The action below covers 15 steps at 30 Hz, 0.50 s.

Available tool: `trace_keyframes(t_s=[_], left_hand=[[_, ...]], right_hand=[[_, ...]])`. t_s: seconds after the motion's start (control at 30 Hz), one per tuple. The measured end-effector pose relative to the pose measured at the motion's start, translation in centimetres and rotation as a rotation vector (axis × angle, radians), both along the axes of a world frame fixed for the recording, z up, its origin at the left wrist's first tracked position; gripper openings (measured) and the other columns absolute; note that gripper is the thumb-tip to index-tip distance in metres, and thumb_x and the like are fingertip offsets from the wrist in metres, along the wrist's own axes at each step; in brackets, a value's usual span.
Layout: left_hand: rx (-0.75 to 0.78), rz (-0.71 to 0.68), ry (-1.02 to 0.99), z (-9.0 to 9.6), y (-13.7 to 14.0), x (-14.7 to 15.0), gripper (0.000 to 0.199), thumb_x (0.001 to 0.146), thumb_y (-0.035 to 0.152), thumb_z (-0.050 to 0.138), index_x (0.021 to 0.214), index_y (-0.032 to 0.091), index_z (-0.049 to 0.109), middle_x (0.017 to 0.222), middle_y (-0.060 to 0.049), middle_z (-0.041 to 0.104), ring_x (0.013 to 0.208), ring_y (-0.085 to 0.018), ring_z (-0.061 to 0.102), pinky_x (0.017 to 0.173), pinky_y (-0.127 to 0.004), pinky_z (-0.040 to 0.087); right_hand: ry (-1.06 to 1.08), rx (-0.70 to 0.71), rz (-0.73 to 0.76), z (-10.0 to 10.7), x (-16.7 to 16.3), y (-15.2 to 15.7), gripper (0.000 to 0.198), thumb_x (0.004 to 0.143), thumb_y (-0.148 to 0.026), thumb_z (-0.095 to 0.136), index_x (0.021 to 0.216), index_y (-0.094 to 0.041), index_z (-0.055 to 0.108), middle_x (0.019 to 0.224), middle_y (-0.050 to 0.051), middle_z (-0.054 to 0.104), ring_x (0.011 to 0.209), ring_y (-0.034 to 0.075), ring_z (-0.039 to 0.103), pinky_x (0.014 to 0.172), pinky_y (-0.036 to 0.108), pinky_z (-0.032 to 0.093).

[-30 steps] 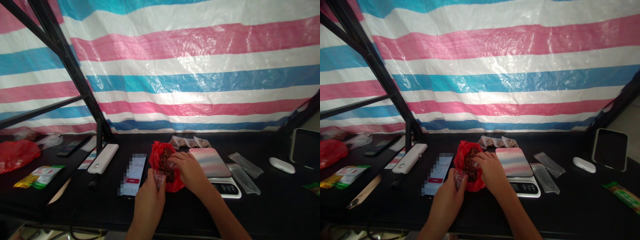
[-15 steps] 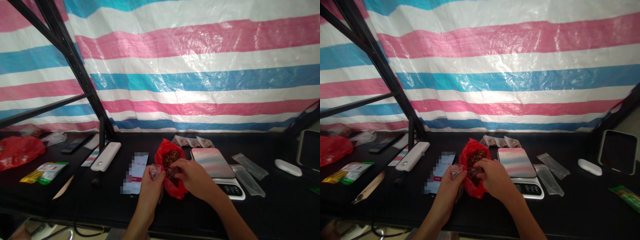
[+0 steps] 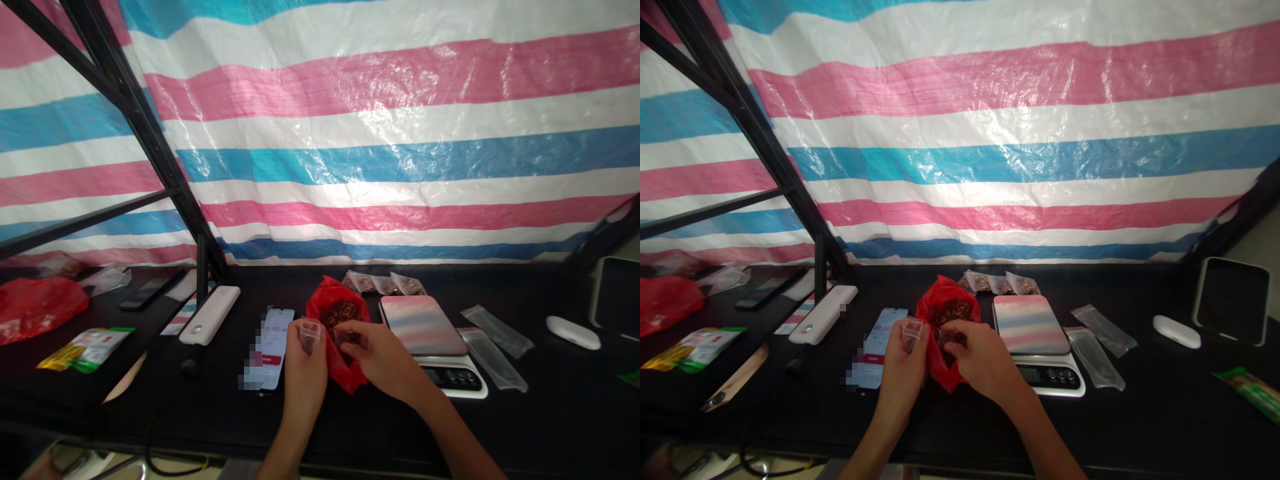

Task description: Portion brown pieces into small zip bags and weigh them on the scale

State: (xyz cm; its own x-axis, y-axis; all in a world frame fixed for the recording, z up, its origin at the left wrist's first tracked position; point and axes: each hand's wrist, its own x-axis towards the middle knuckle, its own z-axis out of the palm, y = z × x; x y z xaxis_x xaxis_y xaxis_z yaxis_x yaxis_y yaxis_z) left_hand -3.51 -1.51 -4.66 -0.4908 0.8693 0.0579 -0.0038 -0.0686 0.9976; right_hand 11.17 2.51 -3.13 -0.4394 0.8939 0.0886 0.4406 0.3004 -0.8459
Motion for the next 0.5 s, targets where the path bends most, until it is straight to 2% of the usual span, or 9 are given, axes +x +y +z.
trace_keyframes(t_s=[0.13,0.27,0.37,0.5], left_hand=[[-0.005,0.043,0.015,0.4,0.4,0.4,0.026,0.086,0.042,0.063,0.096,0.020,0.054,0.080,0.002,0.058,0.071,-0.016,0.056,0.066,-0.029,0.047],[0.003,-0.015,0.156,0.6,0.2,0.6,0.016,0.087,0.033,0.061,0.096,0.021,0.056,0.083,0.000,0.060,0.075,-0.017,0.057,0.072,-0.030,0.048],[0.000,-0.113,0.270,0.5,-0.1,0.6,0.013,0.086,0.024,0.058,0.098,0.021,0.057,0.091,-0.002,0.065,0.083,-0.019,0.061,0.080,-0.033,0.048],[-0.001,-0.187,0.324,0.4,-0.3,1.0,0.017,0.086,0.023,0.059,0.104,0.021,0.058,0.099,-0.003,0.067,0.090,-0.021,0.064,0.084,-0.035,0.049]], right_hand=[[0.082,0.010,-0.096,0.4,0.3,0.3,0.031,0.086,-0.021,0.060,0.112,-0.021,0.076,0.110,0.007,0.079,0.101,0.025,0.073,0.095,0.040,0.054],[0.113,0.060,-0.188,1.6,0.7,0.3,0.030,0.088,-0.026,0.060,0.115,-0.022,0.074,0.112,0.008,0.078,0.103,0.026,0.072,0.095,0.042,0.054],[0.115,0.204,-0.164,2.4,0.8,-0.1,0.032,0.088,-0.019,0.060,0.117,-0.024,0.073,0.116,0.006,0.076,0.106,0.024,0.070,0.097,0.039,0.053],[-0.021,0.471,-0.029,2.9,0.7,-0.8,0.040,0.091,-0.007,0.051,0.119,-0.025,0.073,0.128,0.005,0.072,0.115,0.022,0.067,0.100,0.040,0.050]])
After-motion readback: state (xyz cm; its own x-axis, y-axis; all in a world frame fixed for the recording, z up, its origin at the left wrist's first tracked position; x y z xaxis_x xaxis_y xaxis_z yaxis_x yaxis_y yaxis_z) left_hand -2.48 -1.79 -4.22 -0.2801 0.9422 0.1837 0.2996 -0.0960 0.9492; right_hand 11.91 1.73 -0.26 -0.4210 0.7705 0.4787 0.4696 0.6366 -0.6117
